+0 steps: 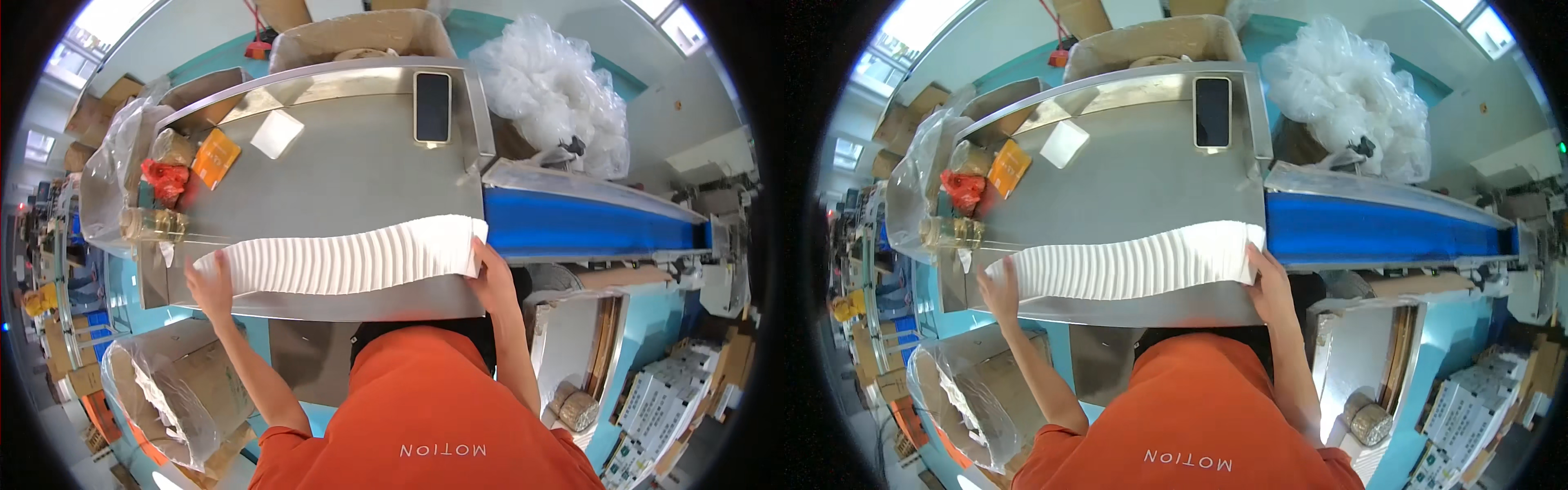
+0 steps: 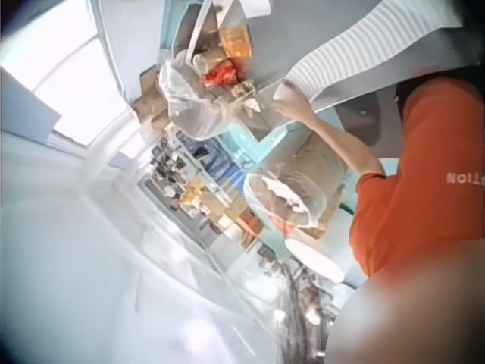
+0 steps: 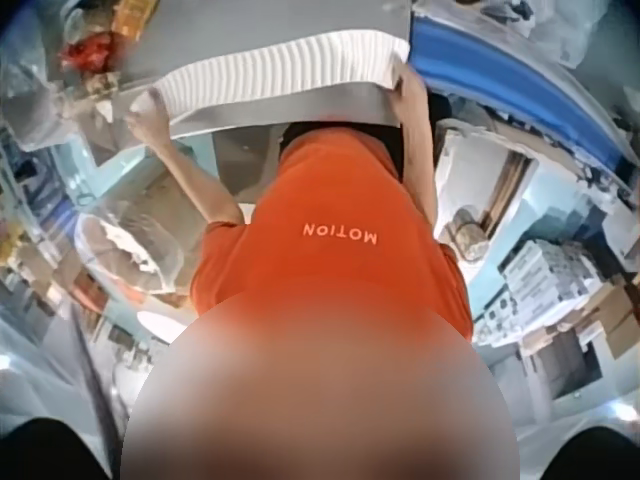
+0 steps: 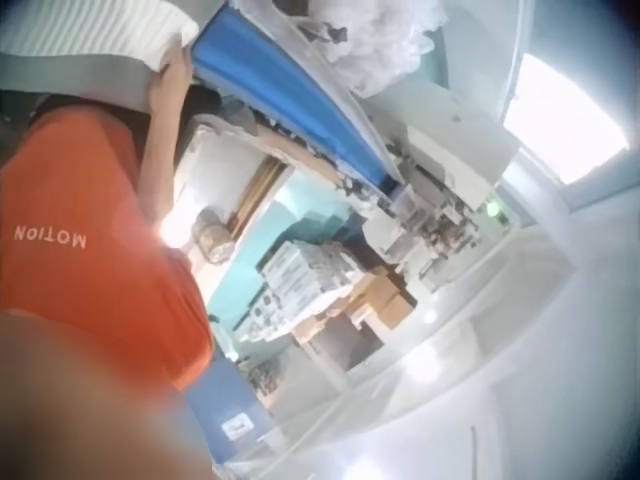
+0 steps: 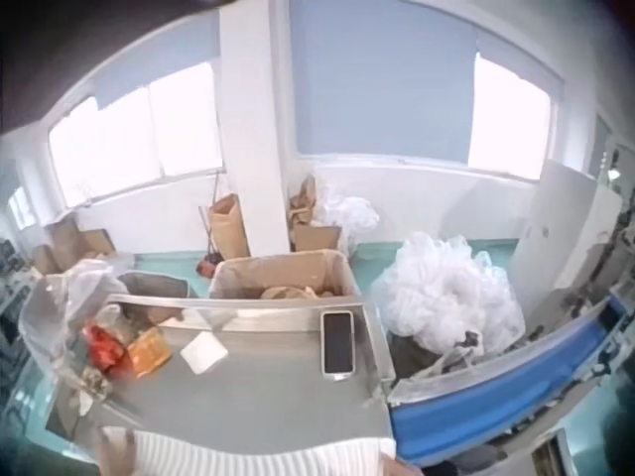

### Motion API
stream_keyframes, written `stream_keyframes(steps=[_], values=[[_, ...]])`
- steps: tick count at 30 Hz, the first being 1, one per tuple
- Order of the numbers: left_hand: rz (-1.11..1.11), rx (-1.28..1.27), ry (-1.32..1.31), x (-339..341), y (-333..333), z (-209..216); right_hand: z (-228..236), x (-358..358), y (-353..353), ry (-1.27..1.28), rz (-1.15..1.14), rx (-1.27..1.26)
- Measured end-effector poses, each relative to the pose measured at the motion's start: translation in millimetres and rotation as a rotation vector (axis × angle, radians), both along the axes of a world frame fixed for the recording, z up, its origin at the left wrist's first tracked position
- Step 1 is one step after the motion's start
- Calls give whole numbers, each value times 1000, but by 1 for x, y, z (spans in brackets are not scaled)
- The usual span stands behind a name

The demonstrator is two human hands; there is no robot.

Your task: Arranging, inspecting, and placing small paper sheets on a production line conveyor belt.

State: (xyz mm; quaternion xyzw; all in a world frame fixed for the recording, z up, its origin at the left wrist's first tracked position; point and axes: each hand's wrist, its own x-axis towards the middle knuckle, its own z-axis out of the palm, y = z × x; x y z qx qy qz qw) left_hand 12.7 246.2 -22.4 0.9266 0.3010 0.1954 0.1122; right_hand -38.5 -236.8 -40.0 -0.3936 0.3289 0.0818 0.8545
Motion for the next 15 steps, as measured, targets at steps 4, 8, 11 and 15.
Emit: stream_keyframes(steps=[4, 8, 11, 15], values=[[-132, 74, 57, -10, -3, 12, -2, -16, -1, 39, 97, 77], [-142, 76, 37, -4, -26, -7, -52, -40, -62, -118, 134, -538], [-73, -105, 62, -1, -53, -4, 5, -18, -10, -77, -68, -334], [11, -125, 18, -24, -48, 5, -27, 7, -5, -260, 406, -813]])
